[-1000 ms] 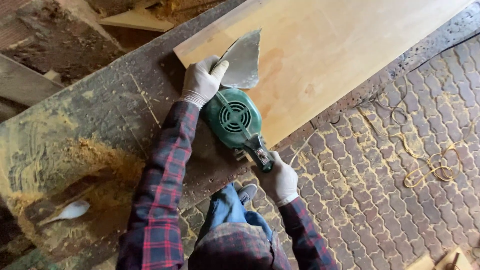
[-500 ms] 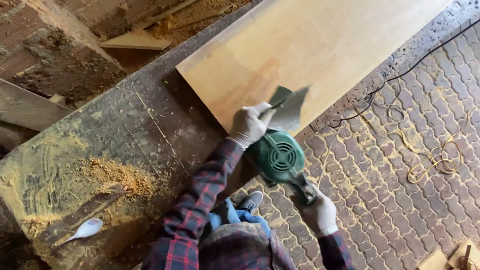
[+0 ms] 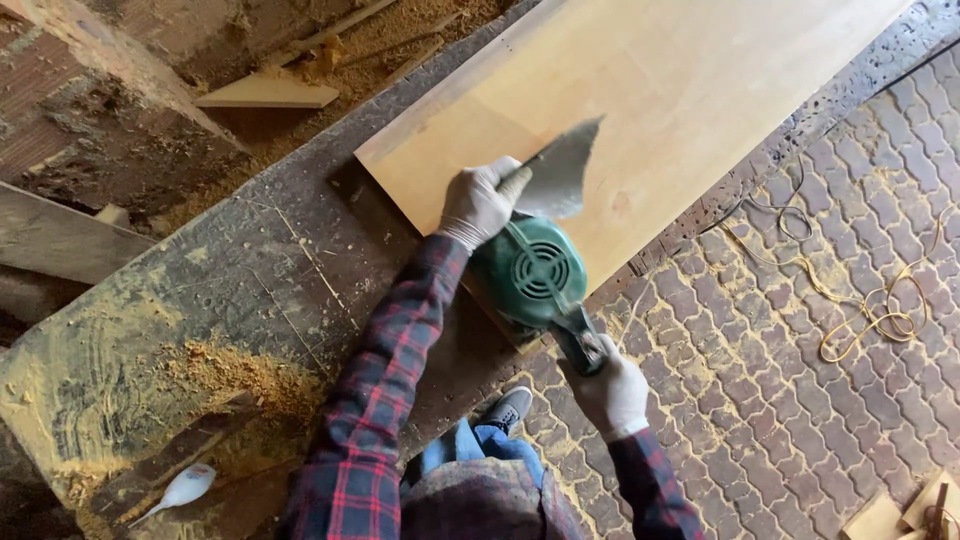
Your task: The person sands a long wooden board on a workbench, using a green electric orbital sander with one hand while holding a sanding block in the other, moving the sander along the board surface. They periodically set the sander down and sand by hand with the block, then resume machine sanding along the board.
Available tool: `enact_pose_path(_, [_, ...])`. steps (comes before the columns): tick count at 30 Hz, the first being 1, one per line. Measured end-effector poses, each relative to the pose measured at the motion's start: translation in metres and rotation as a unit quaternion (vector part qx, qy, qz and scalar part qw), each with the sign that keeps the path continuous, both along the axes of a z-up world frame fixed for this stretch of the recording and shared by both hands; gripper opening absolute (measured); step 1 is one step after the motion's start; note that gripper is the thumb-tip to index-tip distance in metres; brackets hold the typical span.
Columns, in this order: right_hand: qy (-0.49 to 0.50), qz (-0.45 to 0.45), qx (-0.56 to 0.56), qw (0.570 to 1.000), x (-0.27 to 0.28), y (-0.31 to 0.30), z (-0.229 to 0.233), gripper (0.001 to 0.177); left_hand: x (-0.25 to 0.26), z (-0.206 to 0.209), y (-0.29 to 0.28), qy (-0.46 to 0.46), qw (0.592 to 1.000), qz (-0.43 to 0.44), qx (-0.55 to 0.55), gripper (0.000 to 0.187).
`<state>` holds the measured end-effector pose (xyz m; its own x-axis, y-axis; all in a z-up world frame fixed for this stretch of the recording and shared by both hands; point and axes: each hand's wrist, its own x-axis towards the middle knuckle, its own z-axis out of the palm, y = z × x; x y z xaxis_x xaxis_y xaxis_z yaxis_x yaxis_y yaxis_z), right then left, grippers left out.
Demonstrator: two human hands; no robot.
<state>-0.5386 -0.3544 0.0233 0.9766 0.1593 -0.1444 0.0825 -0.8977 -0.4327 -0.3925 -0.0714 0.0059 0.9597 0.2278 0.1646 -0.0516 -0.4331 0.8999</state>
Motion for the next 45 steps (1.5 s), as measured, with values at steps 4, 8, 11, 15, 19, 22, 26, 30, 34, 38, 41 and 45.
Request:
enact_pose_path(4, [-0.003, 0.006, 0.016, 1.000, 0.018, 0.025, 0.003, 0.047, 0.012, -0.003, 0.027, 0.004, 0.999, 0.034, 0.036, 0.023])
enact_pose_path(8, [-0.004, 0.008, 0.016, 1.000, 0.022, 0.030, -0.004, 0.050, 0.016, 0.002, 0.037, -0.050, 0.995, 0.041, 0.070, 0.022])
enact_pose_path(11, [0.061, -0.008, -0.014, 0.998, 0.013, 0.023, -0.003, 0.051, 0.010, 0.009, 0.029, 0.028, 0.997, 0.017, 0.066, 0.025])
enact_pose_path(15, [0.061, -0.011, -0.028, 0.998, -0.009, -0.003, 0.001, 0.051, 0.009, 0.003, 0.003, 0.104, 0.985, -0.019, 0.133, 0.022])
enact_pose_path(19, [0.037, -0.027, 0.010, 0.999, -0.033, -0.029, -0.003, 0.050, 0.002, 0.000, -0.035, 0.123, 0.979, -0.009, 0.165, 0.019])
enact_pose_path(22, [0.042, -0.060, 0.013, 0.997, -0.046, -0.035, 0.003, 0.052, -0.017, 0.001, -0.056, 0.024, 0.999, -0.022, 0.042, 0.016])
enact_pose_path(26, [0.045, -0.064, 0.003, 0.997, -0.044, -0.049, -0.004, 0.048, -0.013, -0.009, -0.072, -0.005, 0.999, 0.018, -0.031, 0.018])
enact_pose_path(30, [0.067, -0.059, -0.003, 0.996, -0.022, -0.043, -0.003, 0.048, 0.005, -0.016, -0.064, -0.054, 0.994, 0.033, -0.094, 0.024])
enact_pose_path(34, [0.071, -0.035, -0.011, 0.997, -0.002, -0.023, -0.003, 0.050, 0.027, -0.025, -0.043, -0.017, 0.996, 0.075, -0.052, 0.025])
enact_pose_path(38, [0.046, -0.014, 0.017, 0.999, 0.016, 0.002, -0.004, 0.052, 0.037, -0.022, -0.010, -0.010, 0.995, 0.096, -0.031, 0.027])
enact_pose_path(41, [0.050, -0.002, 0.028, 0.998, 0.025, 0.021, -0.004, 0.051, 0.036, -0.020, 0.015, -0.013, 0.993, 0.114, -0.014, 0.026])
enact_pose_path(45, [0.078, 0.013, 0.028, 0.996, 0.023, 0.037, -0.001, 0.054, 0.028, -0.019, 0.035, -0.011, 0.992, 0.122, -0.011, 0.023])
